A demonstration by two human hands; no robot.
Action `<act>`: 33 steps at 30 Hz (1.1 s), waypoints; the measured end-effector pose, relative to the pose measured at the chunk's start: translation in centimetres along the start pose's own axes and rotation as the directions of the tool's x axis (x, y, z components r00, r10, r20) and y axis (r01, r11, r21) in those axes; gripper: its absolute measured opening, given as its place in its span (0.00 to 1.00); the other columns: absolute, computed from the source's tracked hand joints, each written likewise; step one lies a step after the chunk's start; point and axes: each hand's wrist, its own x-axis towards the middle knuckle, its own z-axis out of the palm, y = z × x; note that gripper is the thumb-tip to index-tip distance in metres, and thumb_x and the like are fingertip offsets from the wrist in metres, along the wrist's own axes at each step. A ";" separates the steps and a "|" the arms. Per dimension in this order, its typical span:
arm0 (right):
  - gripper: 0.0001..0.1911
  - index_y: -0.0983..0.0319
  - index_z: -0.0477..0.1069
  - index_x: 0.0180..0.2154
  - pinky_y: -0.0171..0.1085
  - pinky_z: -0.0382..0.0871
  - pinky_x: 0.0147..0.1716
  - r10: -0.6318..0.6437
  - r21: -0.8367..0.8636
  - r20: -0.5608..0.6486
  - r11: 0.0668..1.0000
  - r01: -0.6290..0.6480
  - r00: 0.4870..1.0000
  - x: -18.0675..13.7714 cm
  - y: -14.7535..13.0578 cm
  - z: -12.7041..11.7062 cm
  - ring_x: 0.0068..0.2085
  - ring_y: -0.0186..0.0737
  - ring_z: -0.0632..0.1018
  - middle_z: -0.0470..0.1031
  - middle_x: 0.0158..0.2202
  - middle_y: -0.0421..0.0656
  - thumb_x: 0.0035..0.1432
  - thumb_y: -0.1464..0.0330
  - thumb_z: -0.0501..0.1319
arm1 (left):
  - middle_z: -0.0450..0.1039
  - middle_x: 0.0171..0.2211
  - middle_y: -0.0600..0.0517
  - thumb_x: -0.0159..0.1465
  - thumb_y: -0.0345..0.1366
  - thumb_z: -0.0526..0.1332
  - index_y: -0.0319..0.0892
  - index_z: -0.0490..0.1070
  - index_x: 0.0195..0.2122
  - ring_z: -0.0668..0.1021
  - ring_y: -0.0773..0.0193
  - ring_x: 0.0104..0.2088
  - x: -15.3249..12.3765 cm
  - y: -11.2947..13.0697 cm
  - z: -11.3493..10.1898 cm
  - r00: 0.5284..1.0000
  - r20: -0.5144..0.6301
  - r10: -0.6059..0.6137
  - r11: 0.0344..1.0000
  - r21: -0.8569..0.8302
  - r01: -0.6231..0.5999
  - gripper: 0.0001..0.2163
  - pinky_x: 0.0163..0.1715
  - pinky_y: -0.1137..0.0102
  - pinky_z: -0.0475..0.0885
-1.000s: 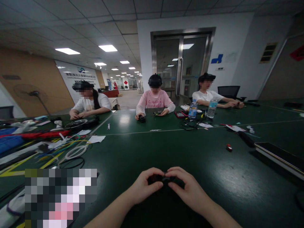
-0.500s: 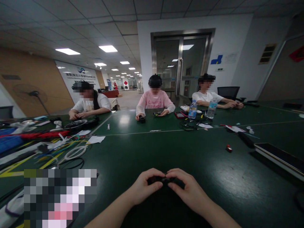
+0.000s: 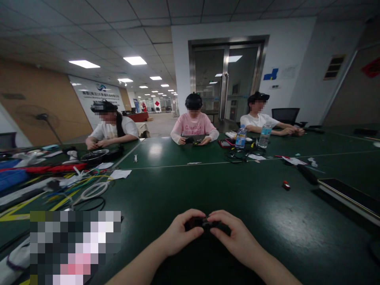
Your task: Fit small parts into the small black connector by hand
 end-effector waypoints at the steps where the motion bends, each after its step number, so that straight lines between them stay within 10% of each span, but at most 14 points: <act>1: 0.10 0.56 0.73 0.40 0.43 0.66 0.49 0.003 -0.002 0.000 1.000 -0.003 1.000 0.0 0.1 0.0 0.47 0.43 0.74 0.74 0.44 0.42 0.55 0.72 0.59 | 0.69 0.43 0.49 0.60 0.36 0.61 0.45 0.66 0.50 0.72 0.58 0.42 0.0 -0.1 0.0 1.000 -0.005 -0.003 1.000 -0.012 0.003 0.16 0.42 0.66 0.66; 33: 0.10 0.56 0.73 0.42 0.41 0.67 0.47 0.038 0.034 0.064 0.999 -0.040 0.997 0.0 -0.2 0.1 0.46 0.43 0.74 0.73 0.44 0.43 0.56 0.69 0.60 | 0.71 0.42 0.49 0.57 0.35 0.63 0.40 0.68 0.48 0.73 0.58 0.43 0.2 1.1 -0.2 0.991 0.121 -0.048 0.999 0.019 0.046 0.17 0.44 0.65 0.67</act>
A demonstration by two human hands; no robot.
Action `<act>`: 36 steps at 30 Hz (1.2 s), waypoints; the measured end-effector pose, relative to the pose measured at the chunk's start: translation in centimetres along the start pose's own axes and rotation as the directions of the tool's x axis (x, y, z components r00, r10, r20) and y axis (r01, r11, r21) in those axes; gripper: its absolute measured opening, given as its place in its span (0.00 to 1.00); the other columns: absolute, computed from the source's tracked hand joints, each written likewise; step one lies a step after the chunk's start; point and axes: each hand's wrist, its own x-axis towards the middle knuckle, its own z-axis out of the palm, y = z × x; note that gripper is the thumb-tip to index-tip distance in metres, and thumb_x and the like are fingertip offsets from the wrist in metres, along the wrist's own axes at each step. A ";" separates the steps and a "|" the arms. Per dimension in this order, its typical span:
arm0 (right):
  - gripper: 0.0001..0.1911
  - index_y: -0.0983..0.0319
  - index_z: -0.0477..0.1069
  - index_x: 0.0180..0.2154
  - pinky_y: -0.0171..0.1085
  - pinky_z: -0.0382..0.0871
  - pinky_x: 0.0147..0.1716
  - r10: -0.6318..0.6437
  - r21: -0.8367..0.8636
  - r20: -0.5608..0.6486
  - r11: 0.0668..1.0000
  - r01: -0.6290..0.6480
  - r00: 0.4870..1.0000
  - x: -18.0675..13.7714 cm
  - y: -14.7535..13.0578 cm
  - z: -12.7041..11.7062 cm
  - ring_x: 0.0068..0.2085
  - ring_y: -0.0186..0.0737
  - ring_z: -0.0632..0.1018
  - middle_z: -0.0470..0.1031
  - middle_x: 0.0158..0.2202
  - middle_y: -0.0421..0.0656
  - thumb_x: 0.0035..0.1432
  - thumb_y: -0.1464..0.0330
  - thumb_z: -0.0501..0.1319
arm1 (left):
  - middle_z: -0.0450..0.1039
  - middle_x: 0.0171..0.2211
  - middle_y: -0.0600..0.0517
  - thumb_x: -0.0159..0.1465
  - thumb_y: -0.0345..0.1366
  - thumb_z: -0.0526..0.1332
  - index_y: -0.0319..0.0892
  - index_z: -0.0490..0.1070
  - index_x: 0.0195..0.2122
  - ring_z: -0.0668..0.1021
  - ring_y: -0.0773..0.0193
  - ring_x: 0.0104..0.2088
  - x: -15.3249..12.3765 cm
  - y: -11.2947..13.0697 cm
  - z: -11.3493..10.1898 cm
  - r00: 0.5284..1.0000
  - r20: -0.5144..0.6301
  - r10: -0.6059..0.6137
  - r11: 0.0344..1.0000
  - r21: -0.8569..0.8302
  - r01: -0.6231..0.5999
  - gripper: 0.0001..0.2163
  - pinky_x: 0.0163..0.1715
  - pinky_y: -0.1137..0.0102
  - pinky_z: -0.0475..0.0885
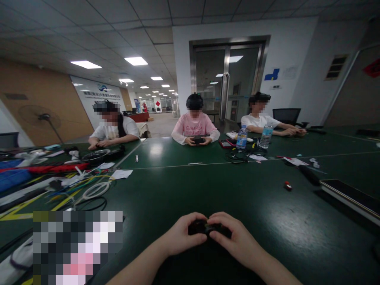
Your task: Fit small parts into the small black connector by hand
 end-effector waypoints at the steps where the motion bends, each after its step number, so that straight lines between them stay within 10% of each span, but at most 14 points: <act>1: 0.10 0.56 0.73 0.41 0.41 0.67 0.47 0.007 0.000 0.001 1.000 -0.007 1.000 0.0 0.0 0.0 0.46 0.43 0.74 0.73 0.44 0.43 0.56 0.69 0.60 | 0.71 0.42 0.49 0.57 0.35 0.63 0.40 0.68 0.48 0.73 0.57 0.43 0.0 0.0 0.0 1.000 0.004 -0.005 1.000 -0.006 0.005 0.17 0.44 0.65 0.67; 36: 0.11 0.58 0.73 0.41 0.39 0.69 0.40 0.101 0.100 0.011 0.990 -0.101 0.995 0.1 -0.2 -0.2 0.42 0.42 0.75 0.72 0.43 0.43 0.54 0.69 0.61 | 0.69 0.43 0.49 0.59 0.36 0.62 0.41 0.63 0.51 0.72 0.59 0.42 0.0 -0.4 0.0 0.999 0.007 -0.052 0.997 -0.061 0.052 0.18 0.42 0.65 0.68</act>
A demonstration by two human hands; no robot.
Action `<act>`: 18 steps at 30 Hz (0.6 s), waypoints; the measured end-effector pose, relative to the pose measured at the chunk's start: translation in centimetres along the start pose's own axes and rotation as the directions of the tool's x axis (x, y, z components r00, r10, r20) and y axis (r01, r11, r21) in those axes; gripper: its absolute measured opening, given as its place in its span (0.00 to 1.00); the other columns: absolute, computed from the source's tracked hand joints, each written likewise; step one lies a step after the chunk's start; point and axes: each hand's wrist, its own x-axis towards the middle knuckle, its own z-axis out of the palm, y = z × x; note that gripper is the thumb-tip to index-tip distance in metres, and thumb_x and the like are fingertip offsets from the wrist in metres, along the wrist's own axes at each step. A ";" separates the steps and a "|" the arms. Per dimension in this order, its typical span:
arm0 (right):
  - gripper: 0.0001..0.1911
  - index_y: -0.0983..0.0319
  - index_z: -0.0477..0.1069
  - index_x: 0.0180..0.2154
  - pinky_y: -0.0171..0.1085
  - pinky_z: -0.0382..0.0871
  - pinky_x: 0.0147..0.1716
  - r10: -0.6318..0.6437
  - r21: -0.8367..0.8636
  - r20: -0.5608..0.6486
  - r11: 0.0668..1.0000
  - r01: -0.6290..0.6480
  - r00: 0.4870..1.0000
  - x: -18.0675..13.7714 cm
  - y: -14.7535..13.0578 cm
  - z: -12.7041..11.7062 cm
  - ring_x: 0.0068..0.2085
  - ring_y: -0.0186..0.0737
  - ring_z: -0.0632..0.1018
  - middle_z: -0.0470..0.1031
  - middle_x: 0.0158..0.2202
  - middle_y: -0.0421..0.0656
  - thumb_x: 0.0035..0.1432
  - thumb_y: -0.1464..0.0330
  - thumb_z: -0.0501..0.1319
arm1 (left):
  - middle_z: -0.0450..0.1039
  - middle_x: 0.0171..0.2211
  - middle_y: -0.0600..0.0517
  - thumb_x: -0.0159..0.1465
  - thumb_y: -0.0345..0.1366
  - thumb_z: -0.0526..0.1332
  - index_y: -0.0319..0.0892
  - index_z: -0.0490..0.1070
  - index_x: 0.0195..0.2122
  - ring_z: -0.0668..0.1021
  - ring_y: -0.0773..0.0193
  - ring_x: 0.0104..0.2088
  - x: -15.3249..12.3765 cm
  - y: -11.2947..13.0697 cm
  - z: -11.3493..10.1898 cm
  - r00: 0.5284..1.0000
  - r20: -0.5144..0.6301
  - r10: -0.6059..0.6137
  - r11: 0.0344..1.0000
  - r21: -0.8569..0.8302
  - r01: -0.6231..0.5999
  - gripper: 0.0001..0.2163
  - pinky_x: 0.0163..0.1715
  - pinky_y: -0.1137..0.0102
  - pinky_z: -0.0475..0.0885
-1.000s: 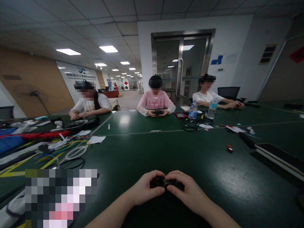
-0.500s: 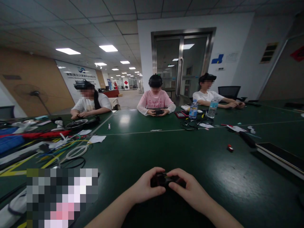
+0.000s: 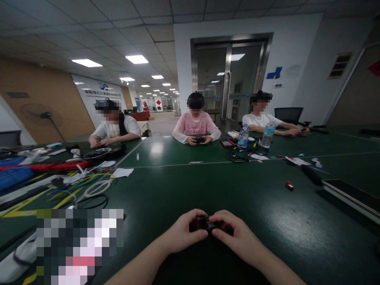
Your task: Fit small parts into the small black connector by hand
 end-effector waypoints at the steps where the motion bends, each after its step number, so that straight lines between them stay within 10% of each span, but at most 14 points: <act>1: 0.11 0.57 0.73 0.41 0.39 0.69 0.40 0.003 -0.006 0.002 1.000 -0.003 1.000 0.0 0.0 0.0 0.42 0.42 0.75 0.72 0.43 0.43 0.54 0.69 0.61 | 0.69 0.43 0.49 0.60 0.36 0.62 0.41 0.63 0.50 0.72 0.59 0.42 0.0 0.1 0.0 1.000 -0.001 0.005 1.000 0.001 -0.005 0.18 0.42 0.65 0.68; 18: 0.17 0.56 0.69 0.49 0.40 0.70 0.39 0.082 -0.005 -0.012 0.997 -0.082 0.997 -0.1 0.3 -0.2 0.38 0.41 0.76 0.75 0.42 0.42 0.56 0.68 0.59 | 0.70 0.43 0.49 0.61 0.37 0.60 0.42 0.63 0.51 0.73 0.59 0.42 0.1 -0.3 0.1 0.999 -0.034 -0.013 0.996 -0.084 0.010 0.17 0.41 0.65 0.68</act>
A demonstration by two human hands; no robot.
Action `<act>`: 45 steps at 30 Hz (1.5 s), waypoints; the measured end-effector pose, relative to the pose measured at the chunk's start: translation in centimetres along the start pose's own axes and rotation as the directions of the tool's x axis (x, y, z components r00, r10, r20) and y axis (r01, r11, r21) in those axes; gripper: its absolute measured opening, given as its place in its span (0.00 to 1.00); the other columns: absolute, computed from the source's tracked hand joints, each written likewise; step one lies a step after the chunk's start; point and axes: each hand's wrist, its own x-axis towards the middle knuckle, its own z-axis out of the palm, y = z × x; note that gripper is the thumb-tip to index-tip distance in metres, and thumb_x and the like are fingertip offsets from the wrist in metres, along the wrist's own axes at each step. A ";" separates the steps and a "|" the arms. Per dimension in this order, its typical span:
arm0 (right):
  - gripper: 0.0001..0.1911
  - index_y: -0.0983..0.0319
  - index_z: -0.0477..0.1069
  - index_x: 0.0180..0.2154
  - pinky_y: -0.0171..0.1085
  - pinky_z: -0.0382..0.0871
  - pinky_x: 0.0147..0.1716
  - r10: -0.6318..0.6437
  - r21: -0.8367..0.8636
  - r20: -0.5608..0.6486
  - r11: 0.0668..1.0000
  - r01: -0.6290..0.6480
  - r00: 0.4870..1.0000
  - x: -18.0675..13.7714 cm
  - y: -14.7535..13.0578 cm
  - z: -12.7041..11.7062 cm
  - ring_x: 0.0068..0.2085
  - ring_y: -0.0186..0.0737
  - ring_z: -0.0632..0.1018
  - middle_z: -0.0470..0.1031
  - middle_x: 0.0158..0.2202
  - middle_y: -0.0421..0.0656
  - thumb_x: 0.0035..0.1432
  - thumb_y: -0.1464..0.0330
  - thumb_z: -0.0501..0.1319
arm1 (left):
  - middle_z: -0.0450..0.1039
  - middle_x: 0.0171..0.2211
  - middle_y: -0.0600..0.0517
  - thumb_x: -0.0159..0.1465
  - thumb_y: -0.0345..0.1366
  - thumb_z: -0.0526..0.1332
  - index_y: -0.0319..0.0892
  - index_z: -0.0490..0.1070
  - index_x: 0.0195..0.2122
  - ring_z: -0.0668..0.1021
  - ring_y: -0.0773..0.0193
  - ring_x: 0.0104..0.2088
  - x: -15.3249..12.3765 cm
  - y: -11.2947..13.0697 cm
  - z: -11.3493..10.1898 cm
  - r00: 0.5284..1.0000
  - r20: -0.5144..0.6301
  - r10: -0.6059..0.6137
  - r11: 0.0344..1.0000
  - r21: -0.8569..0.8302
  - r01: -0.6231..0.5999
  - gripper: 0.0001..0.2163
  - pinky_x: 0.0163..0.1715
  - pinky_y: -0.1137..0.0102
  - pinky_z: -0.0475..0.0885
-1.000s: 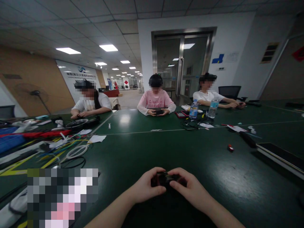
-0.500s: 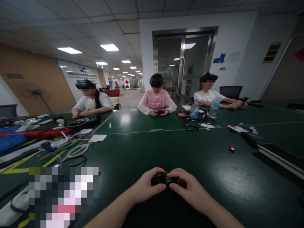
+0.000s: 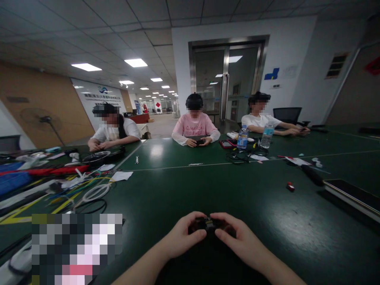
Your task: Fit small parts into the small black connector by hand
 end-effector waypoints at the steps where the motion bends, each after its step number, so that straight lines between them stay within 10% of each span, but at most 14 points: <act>1: 0.17 0.57 0.69 0.49 0.40 0.70 0.39 0.001 0.006 -0.002 1.000 -0.001 1.000 0.0 0.0 0.0 0.38 0.41 0.75 0.75 0.42 0.42 0.56 0.68 0.59 | 0.70 0.43 0.49 0.60 0.37 0.61 0.42 0.63 0.51 0.73 0.59 0.42 0.0 0.0 0.0 1.000 -0.001 -0.002 1.000 -0.005 0.002 0.18 0.42 0.65 0.68; 45: 0.14 0.55 0.71 0.44 0.39 0.68 0.39 -0.056 -0.054 0.014 0.997 0.057 0.998 -0.2 0.0 0.3 0.40 0.41 0.74 0.73 0.42 0.41 0.54 0.69 0.61 | 0.71 0.44 0.49 0.56 0.32 0.64 0.41 0.65 0.49 0.73 0.57 0.45 0.0 0.2 0.0 0.999 0.013 0.036 0.998 0.048 -0.037 0.19 0.47 0.63 0.68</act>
